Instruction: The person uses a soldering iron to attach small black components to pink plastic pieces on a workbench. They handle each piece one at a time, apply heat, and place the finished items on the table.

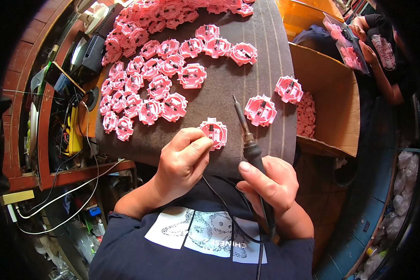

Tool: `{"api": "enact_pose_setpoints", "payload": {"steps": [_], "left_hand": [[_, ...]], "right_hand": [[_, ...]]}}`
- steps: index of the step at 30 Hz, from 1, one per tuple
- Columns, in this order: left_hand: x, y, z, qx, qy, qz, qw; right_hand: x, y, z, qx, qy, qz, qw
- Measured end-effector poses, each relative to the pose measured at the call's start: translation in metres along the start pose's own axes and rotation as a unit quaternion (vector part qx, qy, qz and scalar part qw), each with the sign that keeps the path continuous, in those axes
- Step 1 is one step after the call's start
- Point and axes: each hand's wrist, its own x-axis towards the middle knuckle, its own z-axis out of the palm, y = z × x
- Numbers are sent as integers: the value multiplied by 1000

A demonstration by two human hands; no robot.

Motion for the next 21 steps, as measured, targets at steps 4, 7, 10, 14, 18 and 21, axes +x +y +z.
{"api": "enact_pose_setpoints", "payload": {"steps": [4, 7, 10, 14, 18, 21], "left_hand": [[0, 0, 0, -2, -2, -1, 1000], [1, -1, 1, -3, -1, -1, 1000], [1, 0, 1, -6, -1, -1, 1000], [2, 0, 0, -15, 0, -5, 1000], [1, -1, 0, -13, 4, -3, 1000], [1, -1, 0, -12, 2, -3, 1000]], "right_hand": [[11, 5, 6, -27, -29, -5, 999], [18, 15, 23, -56, 4, 4, 998], [24, 13, 33, -25, -22, 69, 997], [36, 12, 37, -56, -61, 69, 994], [40, 13, 39, -68, -66, 54, 994], [40, 13, 39, -62, -72, 65, 993]]}}
